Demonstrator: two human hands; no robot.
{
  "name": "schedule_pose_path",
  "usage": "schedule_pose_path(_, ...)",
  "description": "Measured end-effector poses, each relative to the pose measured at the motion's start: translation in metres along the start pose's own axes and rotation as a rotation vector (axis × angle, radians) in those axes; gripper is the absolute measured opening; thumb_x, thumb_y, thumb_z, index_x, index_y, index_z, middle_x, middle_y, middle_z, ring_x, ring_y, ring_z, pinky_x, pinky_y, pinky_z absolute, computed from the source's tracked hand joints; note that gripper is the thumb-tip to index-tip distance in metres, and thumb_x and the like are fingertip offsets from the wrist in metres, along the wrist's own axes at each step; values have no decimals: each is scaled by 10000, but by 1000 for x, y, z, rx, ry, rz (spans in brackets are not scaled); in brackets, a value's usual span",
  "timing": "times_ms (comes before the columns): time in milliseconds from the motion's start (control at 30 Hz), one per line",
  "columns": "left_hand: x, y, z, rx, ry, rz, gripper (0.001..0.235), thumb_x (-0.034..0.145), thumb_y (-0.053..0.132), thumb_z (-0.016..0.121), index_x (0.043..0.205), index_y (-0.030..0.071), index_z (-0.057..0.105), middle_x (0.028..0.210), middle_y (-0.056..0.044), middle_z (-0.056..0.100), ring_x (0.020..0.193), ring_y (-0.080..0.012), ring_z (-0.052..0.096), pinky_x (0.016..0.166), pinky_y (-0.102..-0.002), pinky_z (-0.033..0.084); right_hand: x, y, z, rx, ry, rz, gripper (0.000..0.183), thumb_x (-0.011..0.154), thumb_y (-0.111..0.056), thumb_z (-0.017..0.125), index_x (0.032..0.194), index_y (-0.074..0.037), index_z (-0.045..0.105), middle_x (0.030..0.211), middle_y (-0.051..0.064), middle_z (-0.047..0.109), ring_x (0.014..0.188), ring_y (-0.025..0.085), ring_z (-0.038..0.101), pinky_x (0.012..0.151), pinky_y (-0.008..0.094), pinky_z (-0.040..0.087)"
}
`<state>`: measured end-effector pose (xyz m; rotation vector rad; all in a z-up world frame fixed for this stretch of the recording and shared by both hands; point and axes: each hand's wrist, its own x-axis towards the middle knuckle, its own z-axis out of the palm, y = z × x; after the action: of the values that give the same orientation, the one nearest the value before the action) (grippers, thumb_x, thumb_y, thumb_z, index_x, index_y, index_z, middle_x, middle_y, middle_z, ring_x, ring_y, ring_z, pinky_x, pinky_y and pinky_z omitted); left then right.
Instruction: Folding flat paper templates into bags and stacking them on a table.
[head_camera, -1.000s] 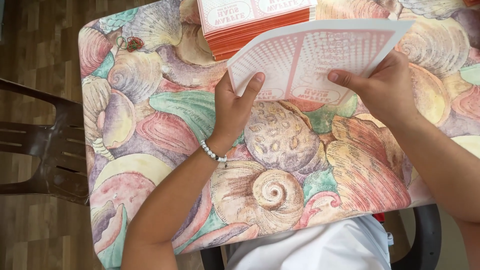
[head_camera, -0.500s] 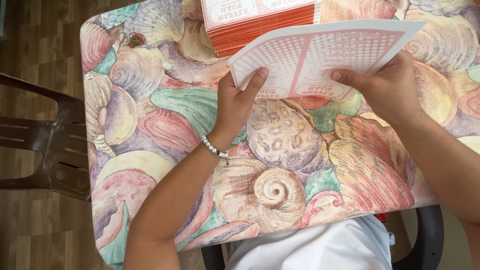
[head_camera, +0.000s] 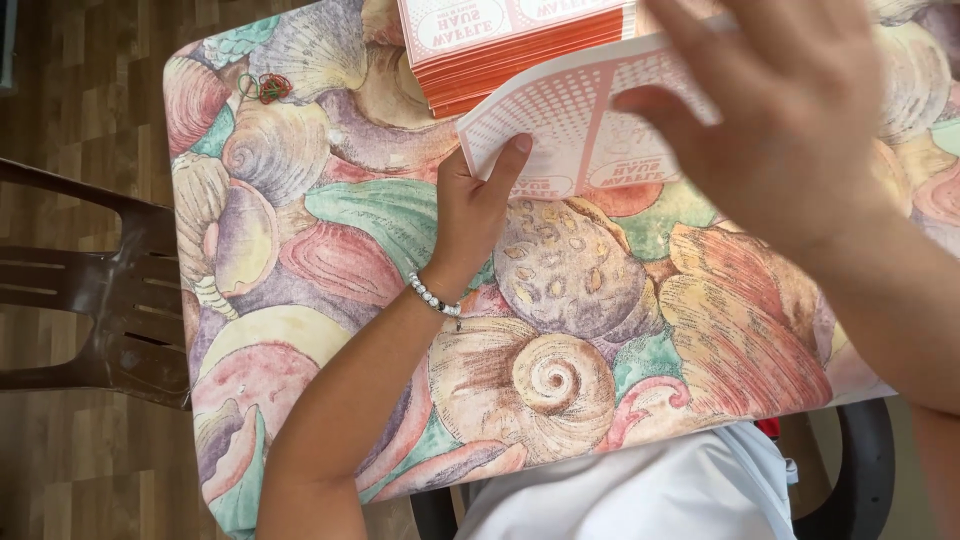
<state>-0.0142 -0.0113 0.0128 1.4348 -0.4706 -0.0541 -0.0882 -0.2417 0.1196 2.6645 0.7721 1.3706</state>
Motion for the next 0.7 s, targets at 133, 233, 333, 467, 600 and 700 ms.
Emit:
schedule_pose_path(133, 0, 3, 2, -25, -1, -33, 327, 976, 321, 663, 1198, 86, 711, 1153, -43, 752, 1137, -214, 710, 966, -342, 607, 24, -19, 18, -131, -86, -2, 267, 1226, -353, 764, 1283, -92, 754, 1170, 25, 732, 1009, 233, 651, 873, 346, 478)
schedule_pose_path(233, 0, 2, 2, -12, 14, -50, 296, 959, 338, 667, 1096, 85, 732, 1036, -16, 753, 1021, -169, 710, 858, -304, 593, 20, -16, 32, 92, -74, 61, 174, 1173, -199, 796, 1061, -69, 765, 920, 42, 646, 832, 261, 558, 706, 371, 457)
schedule_pose_path(333, -7, 6, 4, -95, -7, -127, 280, 931, 337, 686, 1032, 80, 738, 999, -37, 759, 986, -203, 729, 789, -314, 613, 23, -18, 25, 202, -85, 83, 190, 1180, -105, 754, 1005, -29, 761, 899, 68, 662, 764, 263, 521, 686, 368, 435)
schedule_pose_path(467, -32, 35, 11, -118, -24, -276, 291, 911, 344, 686, 1039, 84, 715, 1003, -55, 750, 963, -217, 736, 715, -288, 630, 31, -24, 1, 275, -129, 89, 166, 1158, -14, 765, 997, 25, 774, 911, 114, 693, 825, 288, 591, 659, 378, 466)
schedule_pose_path(600, -78, 68, 20, -291, -3, -584, 348, 886, 239, 697, 1143, 6, 698, 1089, -110, 749, 1034, -258, 737, 788, -326, 622, 42, -35, -23, 394, -430, 205, 163, 1103, -46, 643, 1015, 3, 772, 940, 113, 745, 808, 273, 685, 680, 398, 560)
schedule_pose_path(700, -99, 70, 15, -443, 20, -743, 407, 846, 189, 718, 1208, 9, 679, 1217, -135, 739, 1153, -280, 697, 974, -412, 595, 38, -39, -15, 506, -669, 294, 209, 1038, -95, 572, 977, -20, 758, 906, 91, 770, 766, 264, 713, 683, 403, 566)
